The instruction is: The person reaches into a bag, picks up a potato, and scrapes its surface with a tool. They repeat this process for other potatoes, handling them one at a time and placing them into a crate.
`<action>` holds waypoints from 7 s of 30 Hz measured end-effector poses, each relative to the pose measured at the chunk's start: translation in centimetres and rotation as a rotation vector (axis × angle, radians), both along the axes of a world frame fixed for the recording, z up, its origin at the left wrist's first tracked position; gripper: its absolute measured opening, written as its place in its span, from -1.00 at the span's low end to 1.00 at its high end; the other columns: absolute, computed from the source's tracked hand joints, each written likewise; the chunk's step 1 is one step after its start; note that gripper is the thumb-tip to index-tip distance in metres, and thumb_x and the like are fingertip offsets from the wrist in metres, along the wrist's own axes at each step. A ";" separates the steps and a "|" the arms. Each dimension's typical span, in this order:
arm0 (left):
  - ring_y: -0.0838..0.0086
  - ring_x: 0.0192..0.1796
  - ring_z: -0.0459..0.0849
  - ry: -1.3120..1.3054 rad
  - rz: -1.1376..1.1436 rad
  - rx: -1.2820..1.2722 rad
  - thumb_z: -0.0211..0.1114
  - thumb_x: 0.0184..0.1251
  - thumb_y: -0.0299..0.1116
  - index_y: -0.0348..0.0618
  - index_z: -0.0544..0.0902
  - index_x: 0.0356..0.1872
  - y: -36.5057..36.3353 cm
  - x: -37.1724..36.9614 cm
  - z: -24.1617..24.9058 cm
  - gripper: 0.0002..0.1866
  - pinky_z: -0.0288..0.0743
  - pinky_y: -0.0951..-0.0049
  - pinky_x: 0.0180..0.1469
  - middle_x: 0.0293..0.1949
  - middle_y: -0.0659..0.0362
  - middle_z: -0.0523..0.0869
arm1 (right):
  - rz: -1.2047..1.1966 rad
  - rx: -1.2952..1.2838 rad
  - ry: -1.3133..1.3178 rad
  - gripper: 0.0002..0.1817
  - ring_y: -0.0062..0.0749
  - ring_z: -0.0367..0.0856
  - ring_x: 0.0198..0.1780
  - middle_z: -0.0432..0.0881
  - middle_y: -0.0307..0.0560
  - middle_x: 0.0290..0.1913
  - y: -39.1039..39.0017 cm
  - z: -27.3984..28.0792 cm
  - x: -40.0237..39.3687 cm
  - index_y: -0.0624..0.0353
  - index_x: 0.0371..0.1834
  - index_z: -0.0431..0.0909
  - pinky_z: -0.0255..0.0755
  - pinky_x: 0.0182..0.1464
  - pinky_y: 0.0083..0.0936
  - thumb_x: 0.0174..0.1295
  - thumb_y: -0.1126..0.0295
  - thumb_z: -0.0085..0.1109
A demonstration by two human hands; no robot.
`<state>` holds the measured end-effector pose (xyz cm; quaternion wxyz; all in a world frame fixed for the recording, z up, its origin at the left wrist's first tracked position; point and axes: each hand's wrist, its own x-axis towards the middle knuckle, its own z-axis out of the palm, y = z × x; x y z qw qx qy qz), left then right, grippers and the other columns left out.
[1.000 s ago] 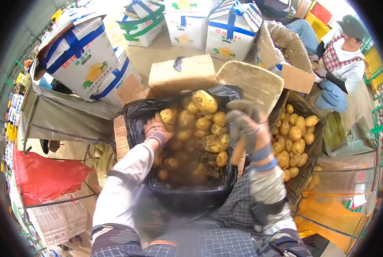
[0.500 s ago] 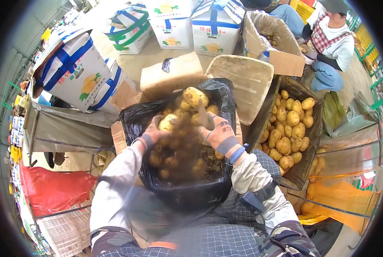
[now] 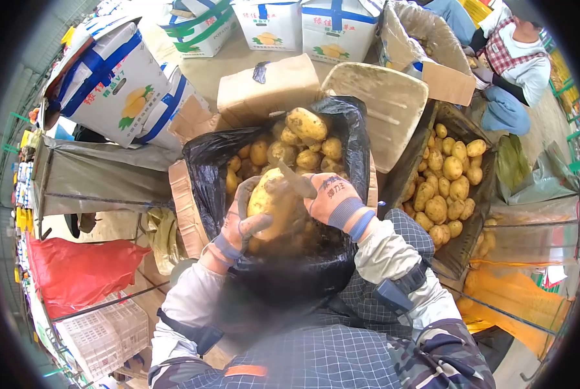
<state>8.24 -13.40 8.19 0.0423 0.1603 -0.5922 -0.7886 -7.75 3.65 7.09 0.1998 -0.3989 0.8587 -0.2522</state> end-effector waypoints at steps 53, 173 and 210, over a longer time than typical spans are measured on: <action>0.07 0.23 0.66 0.238 0.974 0.145 0.30 0.27 -0.12 -0.25 0.42 0.42 -25.2 25.7 -3.5 -0.28 0.53 0.06 0.30 0.26 -0.05 0.63 | -0.393 -0.396 -0.693 -0.64 -0.53 0.53 -0.57 0.75 -0.08 -0.27 0.7 3.1 0.2 0.30 0.03 0.61 0.40 -0.53 -0.58 0.24 0.32 0.29; 0.33 -0.10 0.70 -0.060 0.264 -0.226 0.27 0.41 0.13 -0.08 0.55 0.22 -1.5 -3.8 -9.9 -0.43 0.55 0.40 -0.20 -0.04 0.14 0.71 | 0.206 -0.024 0.219 -0.46 -0.04 0.70 0.08 0.69 0.05 0.10 -0.7 -0.6 1.9 0.12 0.26 0.49 0.58 0.11 -0.25 0.23 0.19 0.28; 0.37 -0.18 0.73 0.090 0.081 0.615 0.14 0.49 0.10 -0.11 0.51 0.33 -1.2 -3.3 1.2 -0.41 0.63 0.38 -0.17 -0.03 0.09 0.74 | -0.034 -0.090 0.031 -0.46 0.04 0.70 0.03 0.73 0.13 -0.05 -0.9 3.3 0.3 0.09 0.24 0.56 0.57 0.06 -0.17 0.19 0.18 0.35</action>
